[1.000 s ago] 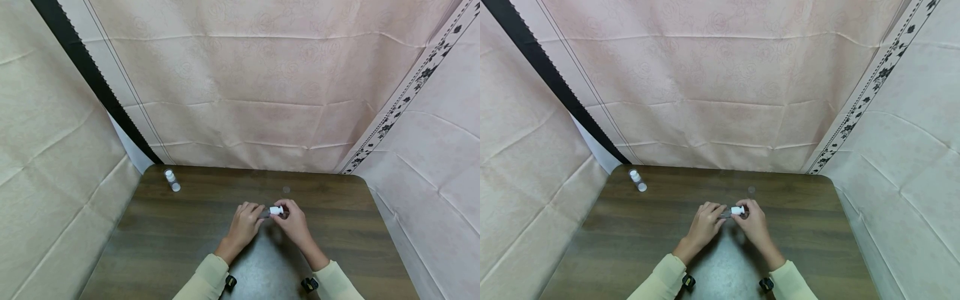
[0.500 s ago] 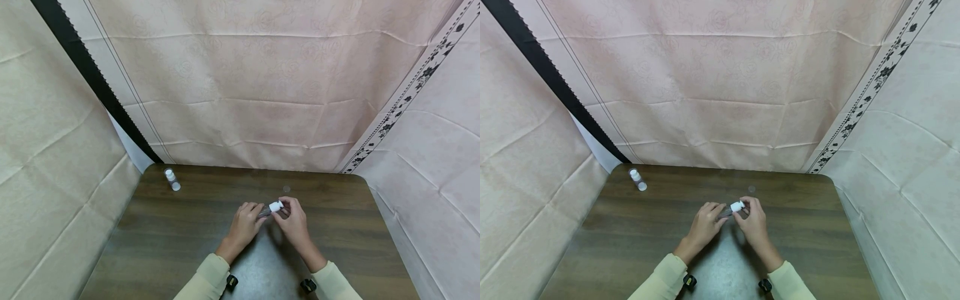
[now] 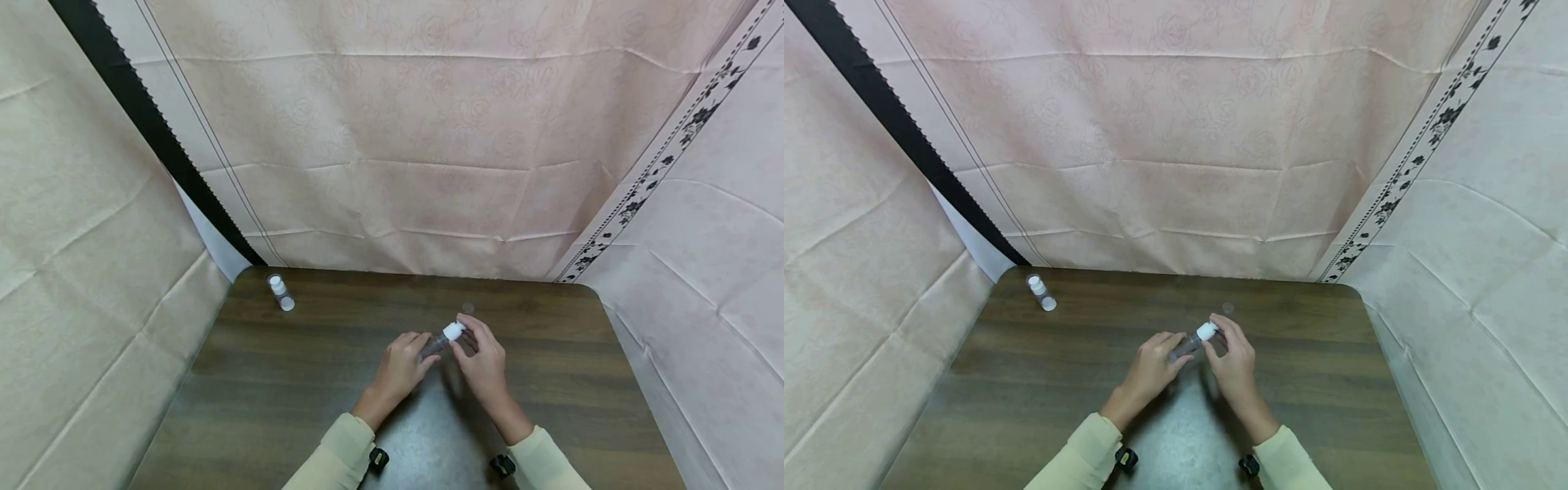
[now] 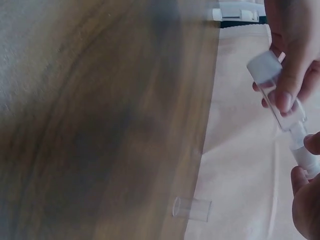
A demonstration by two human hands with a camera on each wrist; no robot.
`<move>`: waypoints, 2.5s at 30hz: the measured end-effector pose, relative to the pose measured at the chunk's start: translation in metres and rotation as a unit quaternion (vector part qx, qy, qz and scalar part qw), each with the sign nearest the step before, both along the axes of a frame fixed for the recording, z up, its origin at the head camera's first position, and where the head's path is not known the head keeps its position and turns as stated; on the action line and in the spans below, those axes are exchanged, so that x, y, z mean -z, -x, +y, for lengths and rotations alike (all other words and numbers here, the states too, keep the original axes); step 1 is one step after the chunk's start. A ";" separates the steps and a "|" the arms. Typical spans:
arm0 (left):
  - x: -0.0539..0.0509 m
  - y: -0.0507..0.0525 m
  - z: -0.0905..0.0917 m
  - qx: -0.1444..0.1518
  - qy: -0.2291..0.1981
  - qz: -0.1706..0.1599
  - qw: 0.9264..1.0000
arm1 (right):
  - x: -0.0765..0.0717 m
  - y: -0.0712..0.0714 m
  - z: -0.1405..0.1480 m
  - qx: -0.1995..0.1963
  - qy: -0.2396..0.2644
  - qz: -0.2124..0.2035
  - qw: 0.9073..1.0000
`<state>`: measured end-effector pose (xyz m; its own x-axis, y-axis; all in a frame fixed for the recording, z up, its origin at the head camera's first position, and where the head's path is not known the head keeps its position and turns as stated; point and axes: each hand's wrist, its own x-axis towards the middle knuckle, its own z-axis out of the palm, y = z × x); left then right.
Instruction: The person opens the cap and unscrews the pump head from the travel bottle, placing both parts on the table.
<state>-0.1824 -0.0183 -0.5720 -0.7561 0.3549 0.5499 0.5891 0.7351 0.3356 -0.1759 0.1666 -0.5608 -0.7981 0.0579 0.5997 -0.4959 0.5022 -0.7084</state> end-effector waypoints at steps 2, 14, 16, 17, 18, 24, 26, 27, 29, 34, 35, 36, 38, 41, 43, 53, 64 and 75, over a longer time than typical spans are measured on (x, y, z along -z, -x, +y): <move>-0.001 0.000 -0.001 0.001 -0.007 0.001 1.000 | -0.002 0.001 0.002 0.007 0.004 -0.003 1.000; -0.002 0.000 -0.008 0.004 -0.030 -0.004 1.000 | -0.002 0.010 0.025 0.013 0.022 -0.051 0.998; -0.002 0.000 -0.009 0.002 -0.030 -0.001 1.000 | -0.002 0.013 0.029 0.013 0.025 -0.060 0.998; -0.001 0.000 -0.009 0.001 -0.029 0.000 1.000 | -0.002 0.014 0.031 0.013 0.027 -0.066 0.997; -0.001 0.000 -0.010 0.001 -0.029 0.001 1.000 | -0.002 0.016 0.033 0.014 0.026 -0.068 0.997; -0.001 0.001 -0.014 -0.004 -0.023 -0.004 1.000 | 0.000 0.025 0.047 0.015 0.012 -0.088 0.996; -0.001 0.001 -0.015 -0.008 -0.019 -0.009 1.000 | -0.001 0.027 0.051 0.013 0.011 -0.097 0.995; -0.001 0.001 -0.016 -0.010 -0.018 -0.011 1.000 | 0.000 0.029 0.053 0.013 0.011 -0.102 0.995; -0.001 0.001 -0.017 -0.013 -0.016 -0.013 1.000 | 0.001 0.032 0.057 0.014 0.008 -0.109 0.994; -0.001 0.001 -0.021 -0.015 -0.015 -0.012 1.000 | 0.003 0.042 0.066 0.021 -0.014 -0.132 0.991; -0.001 0.001 -0.021 -0.015 -0.015 -0.012 1.000 | 0.003 0.044 0.068 0.021 -0.021 -0.137 0.990; -0.001 0.001 -0.022 -0.016 -0.016 -0.010 1.000 | 0.004 0.046 0.070 0.021 -0.027 -0.138 0.990; 0.000 0.001 -0.023 -0.018 -0.015 -0.011 1.000 | 0.005 0.050 0.073 0.021 -0.042 -0.141 0.989; 0.001 0.001 -0.025 -0.021 -0.012 -0.014 1.000 | 0.007 0.056 0.078 0.019 -0.068 -0.149 0.986; 0.002 0.001 -0.026 -0.022 -0.011 -0.018 1.000 | 0.008 0.061 0.082 0.019 -0.086 -0.160 0.983; 0.004 0.001 -0.028 -0.027 -0.007 -0.024 0.999 | 0.009 0.079 0.098 -0.009 -0.145 -0.234 0.961; 0.005 0.000 -0.029 -0.031 -0.010 -0.036 0.999 | 0.016 0.095 0.114 -0.027 -0.207 -0.288 0.935; 0.007 0.002 -0.030 -0.034 -0.004 -0.030 0.999 | 0.024 0.108 0.128 -0.034 -0.241 -0.302 0.922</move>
